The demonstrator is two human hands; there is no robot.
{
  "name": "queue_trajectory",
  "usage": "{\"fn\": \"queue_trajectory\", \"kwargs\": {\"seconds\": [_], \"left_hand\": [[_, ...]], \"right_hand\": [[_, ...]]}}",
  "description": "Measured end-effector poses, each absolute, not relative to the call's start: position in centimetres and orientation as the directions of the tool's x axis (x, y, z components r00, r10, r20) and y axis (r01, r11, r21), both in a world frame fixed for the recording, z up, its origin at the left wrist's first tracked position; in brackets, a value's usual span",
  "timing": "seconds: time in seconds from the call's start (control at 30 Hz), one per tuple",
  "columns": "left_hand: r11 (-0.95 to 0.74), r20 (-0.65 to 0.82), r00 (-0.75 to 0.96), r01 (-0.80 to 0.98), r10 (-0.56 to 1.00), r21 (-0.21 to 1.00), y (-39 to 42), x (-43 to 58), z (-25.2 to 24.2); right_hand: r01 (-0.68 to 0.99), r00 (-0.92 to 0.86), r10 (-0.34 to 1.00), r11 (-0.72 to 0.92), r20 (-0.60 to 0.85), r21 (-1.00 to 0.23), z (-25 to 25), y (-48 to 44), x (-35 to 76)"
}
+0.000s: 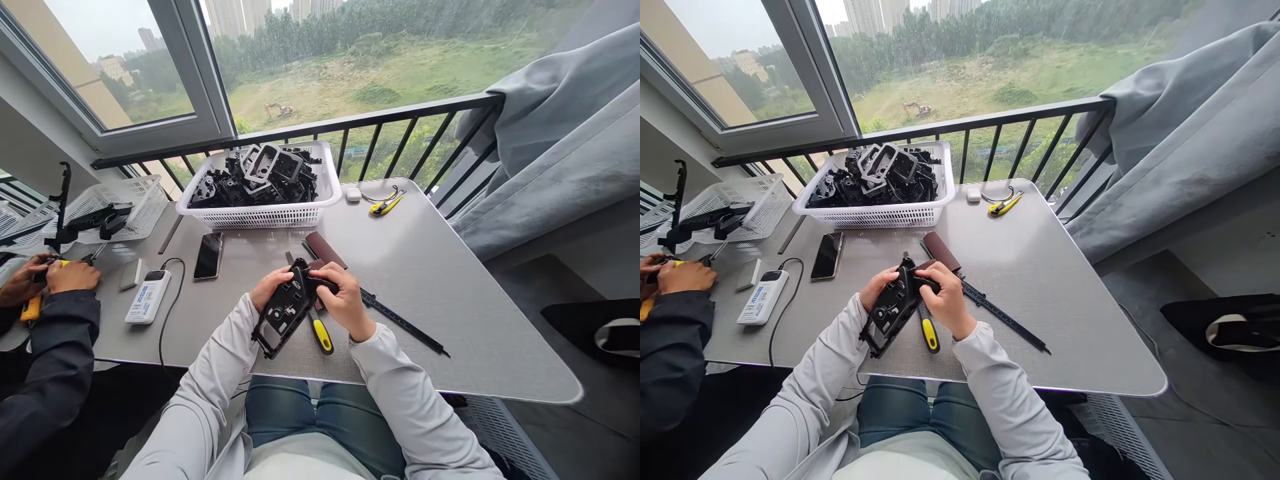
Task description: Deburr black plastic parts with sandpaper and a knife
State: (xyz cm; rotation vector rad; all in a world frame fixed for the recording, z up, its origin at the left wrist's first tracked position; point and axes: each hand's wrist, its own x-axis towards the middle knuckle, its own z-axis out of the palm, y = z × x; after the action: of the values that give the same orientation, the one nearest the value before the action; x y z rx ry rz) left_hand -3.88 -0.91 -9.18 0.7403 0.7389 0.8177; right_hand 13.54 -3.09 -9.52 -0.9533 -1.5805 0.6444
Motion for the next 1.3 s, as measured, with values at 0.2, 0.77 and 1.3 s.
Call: {"fn": "queue_trajectory", "kwargs": {"seconds": [0.2, 0.77, 1.3], "left_hand": [[0.413, -0.263, 0.389, -0.376, 0.883, 0.829, -0.7, -3.9, -9.3], [0.386, -0.268, 0.343, -0.342, 0.9, 0.857, -0.8, -3.1, -9.1], [0.389, -0.283, 0.37, -0.252, 0.885, 0.886, -0.9, -2.7, -9.1]], "right_hand": [[0.282, -0.038, 0.848, 0.517, 0.529, -0.808, -9.8, -3.2, 13.2], [0.262, -0.142, 0.842, 0.538, 0.52, -0.801, -10.1, -3.2, 12.8], [0.223, -0.227, 0.899, 0.421, 0.374, -0.879, -9.9, -2.9, 13.2]]}}
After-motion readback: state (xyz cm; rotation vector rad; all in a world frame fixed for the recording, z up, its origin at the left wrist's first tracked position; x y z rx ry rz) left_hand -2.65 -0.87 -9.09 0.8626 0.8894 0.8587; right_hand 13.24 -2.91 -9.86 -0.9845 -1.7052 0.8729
